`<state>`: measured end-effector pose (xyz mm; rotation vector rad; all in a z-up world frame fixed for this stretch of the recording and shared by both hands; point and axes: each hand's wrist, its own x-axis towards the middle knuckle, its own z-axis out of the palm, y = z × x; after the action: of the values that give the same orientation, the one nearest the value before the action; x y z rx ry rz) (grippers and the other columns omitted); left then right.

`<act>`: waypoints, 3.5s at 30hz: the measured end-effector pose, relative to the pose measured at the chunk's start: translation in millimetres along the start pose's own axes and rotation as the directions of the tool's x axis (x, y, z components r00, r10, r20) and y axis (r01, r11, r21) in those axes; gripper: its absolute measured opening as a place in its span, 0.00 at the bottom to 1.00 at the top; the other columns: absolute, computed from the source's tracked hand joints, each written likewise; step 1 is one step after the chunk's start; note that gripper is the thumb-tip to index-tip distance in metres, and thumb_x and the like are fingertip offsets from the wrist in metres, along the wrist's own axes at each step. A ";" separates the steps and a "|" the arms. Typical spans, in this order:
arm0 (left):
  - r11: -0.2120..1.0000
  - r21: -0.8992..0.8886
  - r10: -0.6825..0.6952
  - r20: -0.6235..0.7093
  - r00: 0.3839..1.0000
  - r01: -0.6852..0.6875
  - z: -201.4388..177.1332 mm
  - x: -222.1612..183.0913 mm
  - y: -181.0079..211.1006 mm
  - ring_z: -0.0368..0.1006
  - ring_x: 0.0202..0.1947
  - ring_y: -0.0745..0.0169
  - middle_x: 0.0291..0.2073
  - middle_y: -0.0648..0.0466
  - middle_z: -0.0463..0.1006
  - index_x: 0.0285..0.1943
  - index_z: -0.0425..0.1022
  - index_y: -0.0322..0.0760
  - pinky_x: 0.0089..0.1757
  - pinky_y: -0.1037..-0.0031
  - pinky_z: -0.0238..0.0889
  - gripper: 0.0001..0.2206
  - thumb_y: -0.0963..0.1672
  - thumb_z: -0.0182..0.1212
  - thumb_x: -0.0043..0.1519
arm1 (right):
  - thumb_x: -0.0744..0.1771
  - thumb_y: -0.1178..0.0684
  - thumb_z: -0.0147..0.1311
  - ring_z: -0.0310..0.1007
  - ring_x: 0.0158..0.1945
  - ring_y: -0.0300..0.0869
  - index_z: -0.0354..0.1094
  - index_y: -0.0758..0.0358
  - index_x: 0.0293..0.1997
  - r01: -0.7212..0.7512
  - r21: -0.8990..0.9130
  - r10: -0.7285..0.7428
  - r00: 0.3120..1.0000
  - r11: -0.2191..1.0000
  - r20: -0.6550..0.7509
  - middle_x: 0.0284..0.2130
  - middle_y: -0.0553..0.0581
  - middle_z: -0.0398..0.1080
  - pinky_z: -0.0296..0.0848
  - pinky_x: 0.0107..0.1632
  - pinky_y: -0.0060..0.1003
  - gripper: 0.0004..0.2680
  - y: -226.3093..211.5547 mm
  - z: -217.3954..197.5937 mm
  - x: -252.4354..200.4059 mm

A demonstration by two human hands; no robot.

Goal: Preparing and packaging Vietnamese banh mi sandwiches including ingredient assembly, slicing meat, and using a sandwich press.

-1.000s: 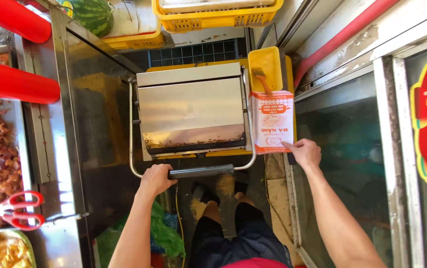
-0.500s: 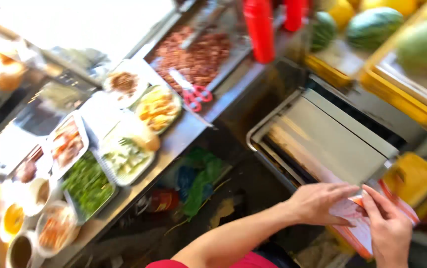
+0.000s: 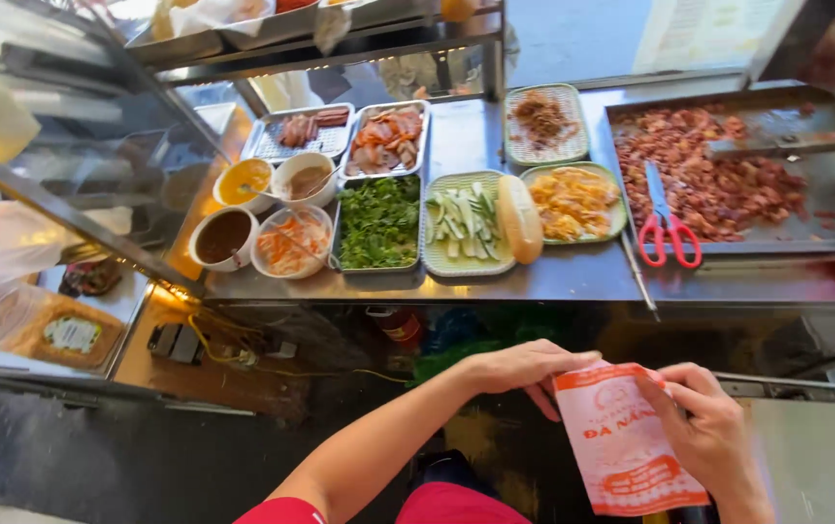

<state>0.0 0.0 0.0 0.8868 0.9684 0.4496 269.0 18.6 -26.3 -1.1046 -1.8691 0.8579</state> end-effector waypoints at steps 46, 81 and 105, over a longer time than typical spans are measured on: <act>0.500 0.848 0.339 -0.381 0.860 0.178 -265.1 -185.5 -51.8 0.78 0.35 0.41 0.30 0.44 0.81 0.34 0.83 0.38 0.39 0.56 0.70 0.10 0.49 0.67 0.56 | 0.68 0.48 0.59 0.73 0.32 0.37 0.63 0.61 0.65 -0.121 0.227 0.061 0.965 0.966 0.255 0.31 0.51 0.74 0.73 0.37 0.36 0.19 -112.6 318.4 148.1; -0.423 0.122 -0.540 0.762 0.358 -0.898 115.7 389.4 34.7 0.79 0.38 0.44 0.49 0.45 0.73 0.33 0.84 0.37 0.38 0.57 0.74 0.10 0.47 0.65 0.58 | 0.70 0.48 0.49 0.54 0.18 0.33 0.69 0.63 0.60 -0.048 0.971 0.967 -0.094 0.233 -0.236 0.30 0.55 0.71 0.50 0.21 0.29 0.14 90.0 189.8 -187.2; -0.482 0.057 -0.130 0.982 0.135 -0.874 186.5 469.2 102.5 0.72 0.22 0.51 0.18 0.50 0.76 0.27 0.86 0.42 0.27 0.61 0.64 0.09 0.49 0.74 0.51 | 0.71 0.49 0.55 0.51 0.20 0.27 0.70 0.63 0.64 0.161 0.825 0.825 -0.291 0.541 -0.485 0.30 0.48 0.68 0.49 0.22 0.25 0.15 251.8 162.1 -73.6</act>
<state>406.3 297.4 -109.2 2.9749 -0.6604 0.1054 245.2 25.5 -333.7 -1.2535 0.4069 0.5021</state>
